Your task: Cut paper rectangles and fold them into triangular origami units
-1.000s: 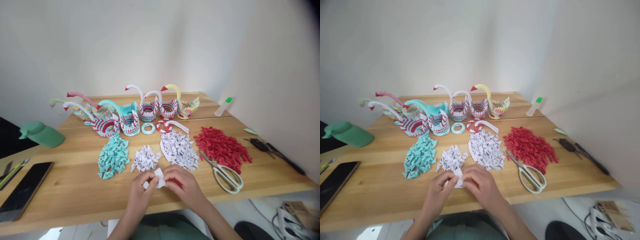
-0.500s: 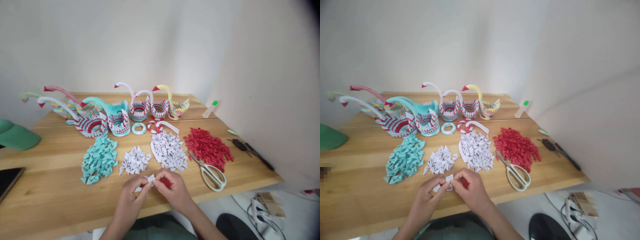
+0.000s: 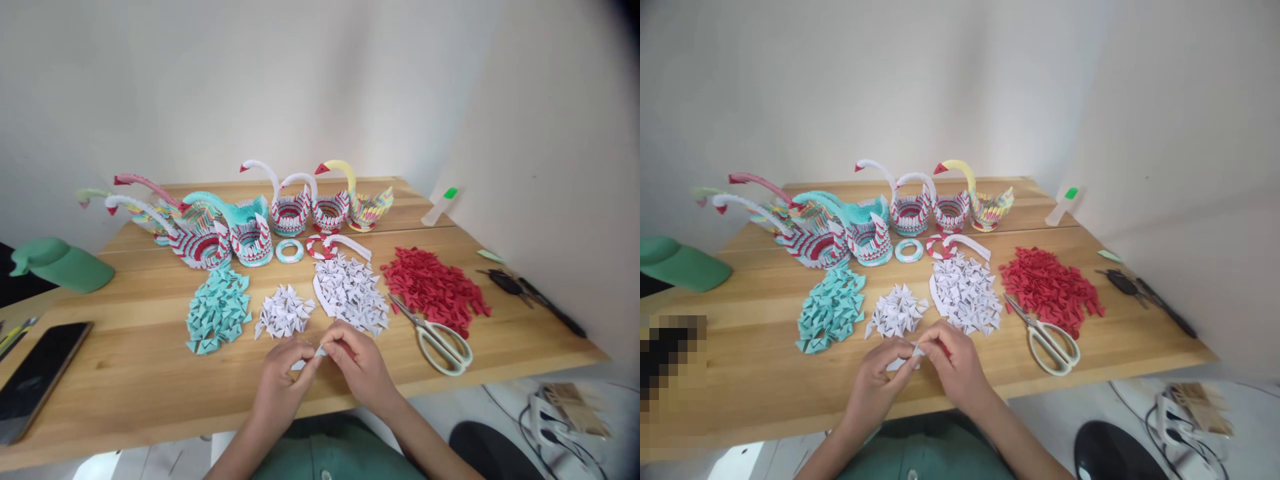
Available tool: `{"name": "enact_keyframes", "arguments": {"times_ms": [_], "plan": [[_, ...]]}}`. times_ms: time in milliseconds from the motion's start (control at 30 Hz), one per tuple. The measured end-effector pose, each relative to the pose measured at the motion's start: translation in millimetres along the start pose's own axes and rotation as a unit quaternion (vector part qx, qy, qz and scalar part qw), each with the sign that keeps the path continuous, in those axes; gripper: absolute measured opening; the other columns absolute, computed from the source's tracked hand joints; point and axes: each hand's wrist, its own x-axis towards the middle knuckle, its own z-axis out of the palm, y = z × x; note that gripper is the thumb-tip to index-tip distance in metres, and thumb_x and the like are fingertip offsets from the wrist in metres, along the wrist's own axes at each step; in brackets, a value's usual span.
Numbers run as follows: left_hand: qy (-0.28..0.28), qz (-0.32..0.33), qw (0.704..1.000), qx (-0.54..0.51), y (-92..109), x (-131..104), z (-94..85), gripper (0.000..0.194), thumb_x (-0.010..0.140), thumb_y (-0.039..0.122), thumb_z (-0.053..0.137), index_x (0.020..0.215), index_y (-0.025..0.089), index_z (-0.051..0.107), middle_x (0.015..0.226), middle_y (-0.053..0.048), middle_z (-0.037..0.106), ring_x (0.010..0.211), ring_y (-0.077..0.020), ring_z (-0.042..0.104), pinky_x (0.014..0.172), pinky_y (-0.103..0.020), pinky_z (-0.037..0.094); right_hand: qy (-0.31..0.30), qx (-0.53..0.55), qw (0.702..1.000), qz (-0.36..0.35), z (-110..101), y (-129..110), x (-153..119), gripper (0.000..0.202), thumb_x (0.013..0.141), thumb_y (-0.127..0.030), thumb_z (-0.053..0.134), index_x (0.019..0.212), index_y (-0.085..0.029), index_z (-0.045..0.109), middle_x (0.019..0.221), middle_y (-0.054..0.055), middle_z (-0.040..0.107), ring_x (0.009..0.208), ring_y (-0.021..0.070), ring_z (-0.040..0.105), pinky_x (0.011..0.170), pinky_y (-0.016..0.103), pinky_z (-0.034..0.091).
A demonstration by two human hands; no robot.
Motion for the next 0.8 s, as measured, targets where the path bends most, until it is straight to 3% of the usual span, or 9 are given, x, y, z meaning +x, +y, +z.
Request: {"name": "enact_keyframes", "arguments": {"times_ms": [200, 333, 400, 467, 600, 667, 800], "plan": [[-0.017, 0.013, 1.0, -0.02, 5.7, -2.8, -1.8, 0.02, 0.087, 0.017, 0.055, 0.068, 0.017, 0.061, 0.066, -0.001, 0.063, 0.066, -0.0152, 0.058, 0.068, -0.027, 0.043, -0.01, -0.037, 0.999, -0.026, -2.4, -3.5, -3.9, 0.018, 0.093, -0.029, 0.055, 0.077, -0.021, 0.061, 0.071, 0.0, 0.062, 0.067, 0.0149, 0.057, 0.065, 0.026, 0.043], [-0.031, -0.061, 0.993, -0.098, 5.2, -8.4, -1.1, 0.017, 0.085, 0.023, 0.059, 0.07, 0.017, 0.062, 0.07, -0.002, 0.063, 0.069, -0.0158, 0.057, 0.068, -0.027, 0.044, -0.001, -0.046, 0.998, -0.047, -2.5, -7.5, -7.1, 0.022, 0.093, -0.026, 0.053, 0.072, -0.021, 0.059, 0.068, -0.001, 0.06, 0.064, 0.0139, 0.056, 0.064, 0.025, 0.042], [-0.038, -0.134, 0.97, -0.199, 4.5, -11.8, 0.3, 0.017, 0.084, 0.031, 0.062, 0.074, 0.017, 0.062, 0.071, -0.002, 0.062, 0.069, -0.0152, 0.057, 0.068, -0.026, 0.045, 0.002, -0.038, 0.999, -0.037, -1.1, -9.5, -8.6, 0.022, 0.093, -0.028, 0.055, 0.072, -0.021, 0.059, 0.067, -0.001, 0.059, 0.063, 0.0137, 0.055, 0.062, 0.025, 0.041], [-0.056, -0.197, 0.924, -0.323, 5.1, -15.2, 1.9, 0.021, 0.084, 0.037, 0.064, 0.078, 0.017, 0.061, 0.073, -0.001, 0.062, 0.07, -0.0148, 0.059, 0.069, -0.027, 0.047, -0.001, -0.021, 0.999, -0.031, 0.8, -10.8, -10.5, 0.021, 0.092, -0.029, 0.057, 0.072, -0.021, 0.061, 0.064, -0.002, 0.058, 0.061, 0.0132, 0.055, 0.062, 0.024, 0.042], [-0.078, -0.242, 0.834, -0.489, 8.7, -20.7, 2.5, 0.026, 0.08, 0.038, 0.072, 0.078, 0.016, 0.057, 0.074, -0.002, 0.064, 0.07, -0.0141, 0.062, 0.066, -0.026, 0.048, 0.003, -0.005, 0.998, -0.064, 2.8, -11.1, -15.9, 0.014, 0.092, -0.025, 0.058, 0.082, -0.021, 0.066, 0.066, -0.002, 0.062, 0.063, 0.0137, 0.059, 0.064, 0.025, 0.045], [-0.06, -0.244, 0.821, -0.513, 9.0, -22.5, 1.5, 0.028, 0.076, 0.036, 0.077, 0.077, 0.016, 0.057, 0.074, -0.002, 0.064, 0.069, -0.0132, 0.062, 0.064, -0.024, 0.047, 0.024, -0.029, 0.993, -0.114, 1.8, -10.8, -18.8, 0.012, 0.092, -0.02, 0.057, 0.095, -0.023, 0.068, 0.079, 0.002, 0.067, 0.075, 0.016, 0.062, 0.07, 0.027, 0.048], [-0.04, -0.245, 0.814, -0.525, 6.2, -25.0, 0.0, 0.028, 0.073, 0.034, 0.08, 0.079, 0.016, 0.06, 0.073, -0.001, 0.065, 0.069, -0.0132, 0.063, 0.064, -0.024, 0.048, 0.063, -0.114, 0.966, -0.224, -0.6, -10.6, -22.8, 0.027, 0.092, -0.011, 0.054, 0.112, -0.025, 0.065, 0.099, 0.007, 0.069, 0.091, 0.0201, 0.062, 0.08, 0.034, 0.05]]}}
